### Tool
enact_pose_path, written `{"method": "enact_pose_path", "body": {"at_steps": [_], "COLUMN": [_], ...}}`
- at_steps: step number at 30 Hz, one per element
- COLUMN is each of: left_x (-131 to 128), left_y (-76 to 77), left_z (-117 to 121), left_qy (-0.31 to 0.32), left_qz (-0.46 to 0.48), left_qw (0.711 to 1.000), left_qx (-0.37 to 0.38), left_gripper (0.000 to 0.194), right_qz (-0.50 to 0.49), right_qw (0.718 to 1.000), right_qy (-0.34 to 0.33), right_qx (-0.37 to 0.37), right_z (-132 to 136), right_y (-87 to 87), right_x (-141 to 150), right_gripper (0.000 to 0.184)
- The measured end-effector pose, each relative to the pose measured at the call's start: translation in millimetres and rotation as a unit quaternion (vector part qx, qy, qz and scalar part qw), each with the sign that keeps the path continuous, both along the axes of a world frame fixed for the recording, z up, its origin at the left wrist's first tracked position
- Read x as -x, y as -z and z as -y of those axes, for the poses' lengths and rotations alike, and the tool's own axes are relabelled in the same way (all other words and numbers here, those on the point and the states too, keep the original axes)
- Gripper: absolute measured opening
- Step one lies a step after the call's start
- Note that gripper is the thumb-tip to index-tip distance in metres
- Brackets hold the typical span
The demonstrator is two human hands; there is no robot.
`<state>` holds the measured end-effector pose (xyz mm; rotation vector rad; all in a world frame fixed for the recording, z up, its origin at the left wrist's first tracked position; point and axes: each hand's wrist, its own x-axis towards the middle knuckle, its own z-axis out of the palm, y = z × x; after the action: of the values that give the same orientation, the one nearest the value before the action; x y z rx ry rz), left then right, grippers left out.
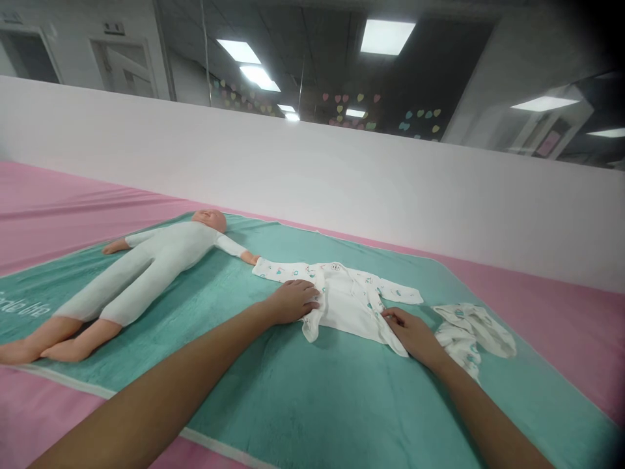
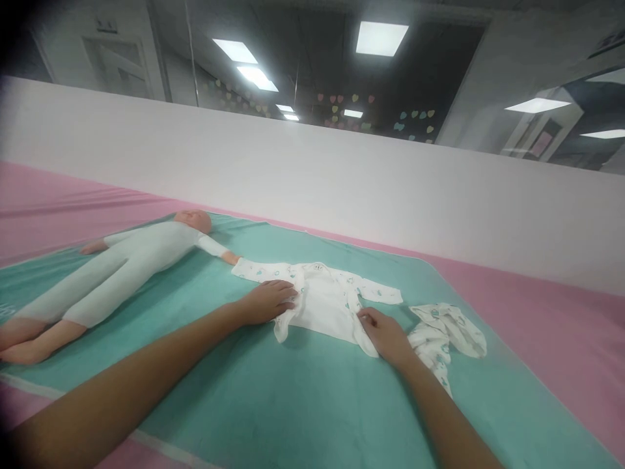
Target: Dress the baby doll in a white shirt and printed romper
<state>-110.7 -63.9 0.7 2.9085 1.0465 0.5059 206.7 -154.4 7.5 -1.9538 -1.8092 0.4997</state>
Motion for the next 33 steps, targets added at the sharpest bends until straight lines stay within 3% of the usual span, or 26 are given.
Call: {"method": "enact_pose_path", "body": {"at_steps": [33], "left_x": [0.1], "left_y": [4.0], "left_z": [-1.8], "left_qy": [0.006], "left_qz": [0.009], "left_qw": [1.000], "left_qx": [-0.005], "left_gripper": [0.035], "right_qz": [0.015], "right_qw": [1.000], "right_qy": [0.009], "right_qx": [0.013], "right_z": [-0.6], "right_y": [0.1], "right_x": [-1.6], "right_gripper": [0.040]}}
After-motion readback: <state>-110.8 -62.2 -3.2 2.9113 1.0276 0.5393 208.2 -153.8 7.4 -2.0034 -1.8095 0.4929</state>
